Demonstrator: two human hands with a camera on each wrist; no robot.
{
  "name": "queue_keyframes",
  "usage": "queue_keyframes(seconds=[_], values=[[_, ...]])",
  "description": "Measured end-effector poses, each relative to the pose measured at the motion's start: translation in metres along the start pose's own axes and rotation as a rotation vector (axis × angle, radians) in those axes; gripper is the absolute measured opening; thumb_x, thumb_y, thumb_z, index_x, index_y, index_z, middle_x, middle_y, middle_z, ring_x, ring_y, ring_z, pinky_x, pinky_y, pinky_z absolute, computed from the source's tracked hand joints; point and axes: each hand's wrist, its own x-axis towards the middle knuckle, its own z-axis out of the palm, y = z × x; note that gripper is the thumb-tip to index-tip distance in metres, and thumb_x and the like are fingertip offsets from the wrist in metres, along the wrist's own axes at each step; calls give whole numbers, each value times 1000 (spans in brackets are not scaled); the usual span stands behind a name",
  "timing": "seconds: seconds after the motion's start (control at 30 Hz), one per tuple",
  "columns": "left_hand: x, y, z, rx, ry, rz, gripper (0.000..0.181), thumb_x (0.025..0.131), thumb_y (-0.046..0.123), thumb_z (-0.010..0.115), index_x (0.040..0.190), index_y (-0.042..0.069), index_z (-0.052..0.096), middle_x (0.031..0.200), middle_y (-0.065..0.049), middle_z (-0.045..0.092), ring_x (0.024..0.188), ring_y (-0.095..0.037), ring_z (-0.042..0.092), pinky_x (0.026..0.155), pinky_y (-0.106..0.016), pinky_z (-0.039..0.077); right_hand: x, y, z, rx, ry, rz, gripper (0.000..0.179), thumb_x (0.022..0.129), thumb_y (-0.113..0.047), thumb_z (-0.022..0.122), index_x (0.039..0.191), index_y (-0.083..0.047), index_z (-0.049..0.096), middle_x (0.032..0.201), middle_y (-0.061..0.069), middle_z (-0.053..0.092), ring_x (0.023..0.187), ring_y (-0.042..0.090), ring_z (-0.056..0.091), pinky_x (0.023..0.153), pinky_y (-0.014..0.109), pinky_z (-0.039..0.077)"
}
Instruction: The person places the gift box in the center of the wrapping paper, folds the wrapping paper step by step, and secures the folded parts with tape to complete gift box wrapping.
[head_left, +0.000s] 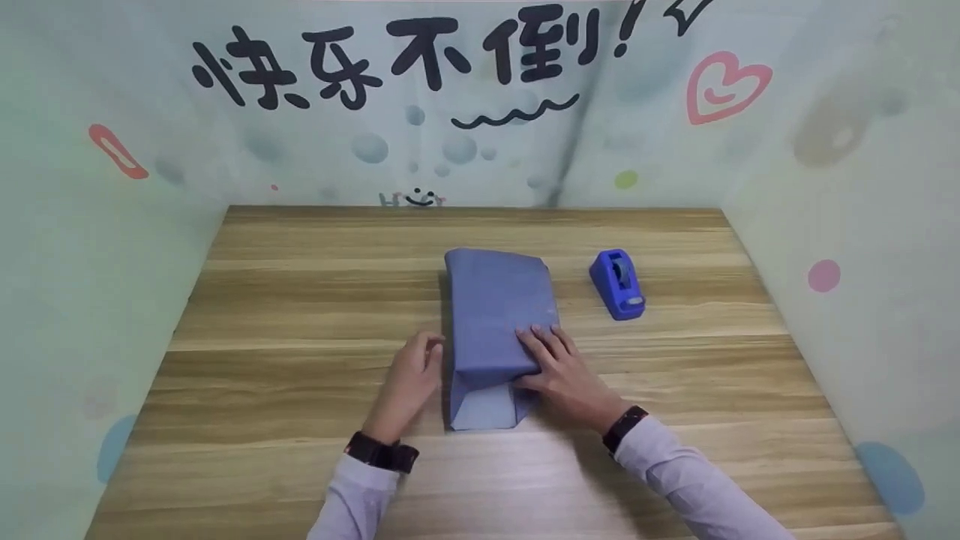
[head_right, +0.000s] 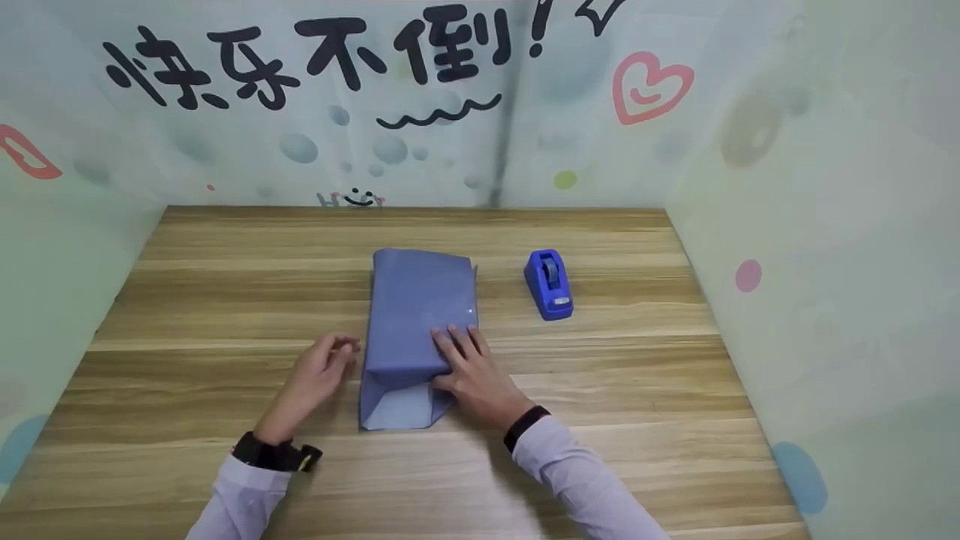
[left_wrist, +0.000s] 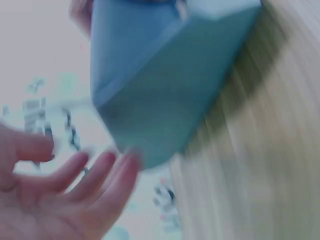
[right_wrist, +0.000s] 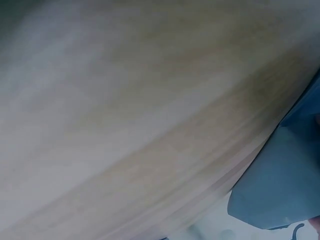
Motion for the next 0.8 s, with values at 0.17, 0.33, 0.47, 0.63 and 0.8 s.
queue_keyframes(seconds=[0.17, 0.33, 0.47, 0.63, 0.8], values=[[-12, -17, 3, -61, -171, -112, 22, 97, 14, 44, 90, -2, 57, 78, -11, 59, 68, -17, 54, 64, -31, 48, 2, -3, 2, -9, 28, 16, 18, 79, -16, 66, 91, -28, 70, 137, 25, 42, 122, 46, 42, 100, 63, 31], [-21, -21, 11, -173, -214, -134, 30, 99, 16, 42, 89, -5, 61, 81, -15, 62, 73, -18, 57, 67, -27, 48, 4, -5, 3, -25, 46, 25, 21, 74, -10, 67, 88, -26, 70, 136, 25, 43, 120, 47, 43, 100, 63, 32], [-26, -22, 12, -223, -243, -123, 27, 97, 13, 45, 99, -6, 64, 82, -15, 61, 74, -17, 54, 66, -25, 45, 4, -7, 4, -37, 55, 29, 25, 69, -8, 69, 87, -26, 70, 135, 26, 44, 120, 47, 43, 100, 63, 33], [-30, -26, 13, -285, -285, -105, 28, 95, 7, 47, 115, -6, 60, 92, -18, 62, 79, -21, 58, 67, -26, 48, 5, -11, 3, -54, 60, 45, 25, 70, -8, 71, 87, -26, 69, 134, 27, 44, 119, 48, 43, 100, 63, 33], [-32, -29, 16, -256, -269, -43, 27, 93, 2, 48, 115, -6, 60, 108, -21, 62, 94, -30, 60, 79, -33, 53, 7, -15, 3, -88, 30, 65, 26, 73, -5, 68, 89, -25, 67, 134, 28, 43, 119, 49, 43, 100, 63, 33]])
